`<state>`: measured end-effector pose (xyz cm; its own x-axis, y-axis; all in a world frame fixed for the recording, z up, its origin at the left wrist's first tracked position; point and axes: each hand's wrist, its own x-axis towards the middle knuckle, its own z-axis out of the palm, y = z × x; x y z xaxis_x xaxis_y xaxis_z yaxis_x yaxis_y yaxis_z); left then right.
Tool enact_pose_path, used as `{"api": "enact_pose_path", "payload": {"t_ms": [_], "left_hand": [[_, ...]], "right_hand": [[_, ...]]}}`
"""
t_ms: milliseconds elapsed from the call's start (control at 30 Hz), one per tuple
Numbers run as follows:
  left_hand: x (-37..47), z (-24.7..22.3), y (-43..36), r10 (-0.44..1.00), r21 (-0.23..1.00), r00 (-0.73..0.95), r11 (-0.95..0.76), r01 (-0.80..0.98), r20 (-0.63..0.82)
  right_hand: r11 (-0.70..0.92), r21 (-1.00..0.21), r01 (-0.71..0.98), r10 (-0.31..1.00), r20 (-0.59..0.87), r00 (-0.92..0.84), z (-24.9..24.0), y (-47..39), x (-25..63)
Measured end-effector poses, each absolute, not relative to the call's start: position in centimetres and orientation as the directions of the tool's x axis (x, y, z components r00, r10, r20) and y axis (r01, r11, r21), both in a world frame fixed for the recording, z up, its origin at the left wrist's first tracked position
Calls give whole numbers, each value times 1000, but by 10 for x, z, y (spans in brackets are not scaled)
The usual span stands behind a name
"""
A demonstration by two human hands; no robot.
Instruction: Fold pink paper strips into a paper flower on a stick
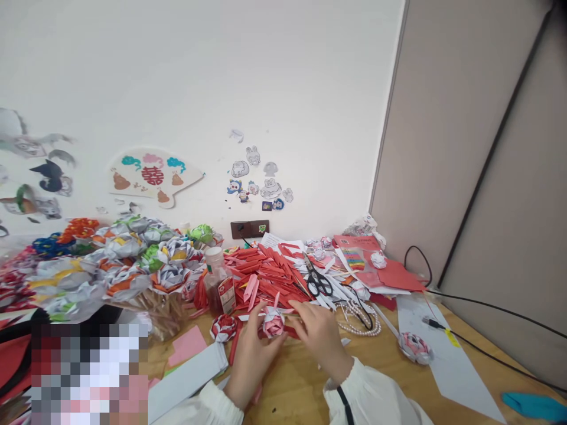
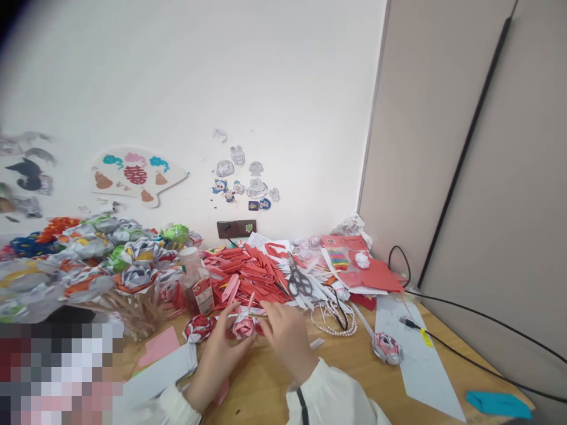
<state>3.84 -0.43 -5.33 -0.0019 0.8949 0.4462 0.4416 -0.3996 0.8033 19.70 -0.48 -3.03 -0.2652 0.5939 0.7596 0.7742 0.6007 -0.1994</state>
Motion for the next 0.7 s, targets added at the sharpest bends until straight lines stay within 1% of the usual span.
{"api": "enact_pose_path", "payload": {"t_ms": [67, 133, 200, 267, 400, 467, 533, 567, 633, 700], "left_hand": [[39, -55, 0, 917, 886, -15, -381, 265, 399], [39, -58, 5, 937, 933, -6, -348, 97, 350], [39, -59, 8, 953, 953, 5, -302, -36, 302], [39, -59, 9, 965, 957, 6, -261, -123, 264], [42, -59, 7, 979, 958, 25, -190, -212, 200], [43, -60, 7, 979, 961, 57, -182, -209, 198], [42, -62, 8, 972, 967, 68, -214, -136, 225], [40, -62, 8, 968, 968, 55, -242, -65, 245], [33, -62, 11, 952, 944, 4, -304, 131, 306], [25, -58, 13, 915, 868, -21, -374, 326, 402]], "right_hand": [[581, -354, 733, 648, 746, -153, -25, -7, 199], [555, -448, 701, 694, 714, -94, -23, -7, 199], [539, -482, 690, 722, 687, -83, -24, -7, 196], [541, -498, 677, 740, 664, -103, -26, -6, 193], [544, -527, 652, 765, 632, -128, -30, -2, 190], [536, -546, 643, 777, 618, -123, -31, 0, 192], [539, -572, 618, 784, 610, -118, -30, 2, 196], [543, -585, 603, 786, 607, -119, -29, 3, 198], [555, -601, 575, 788, 601, -133, -26, 4, 203], [572, -600, 559, 790, 586, -179, -22, 5, 206]]}}
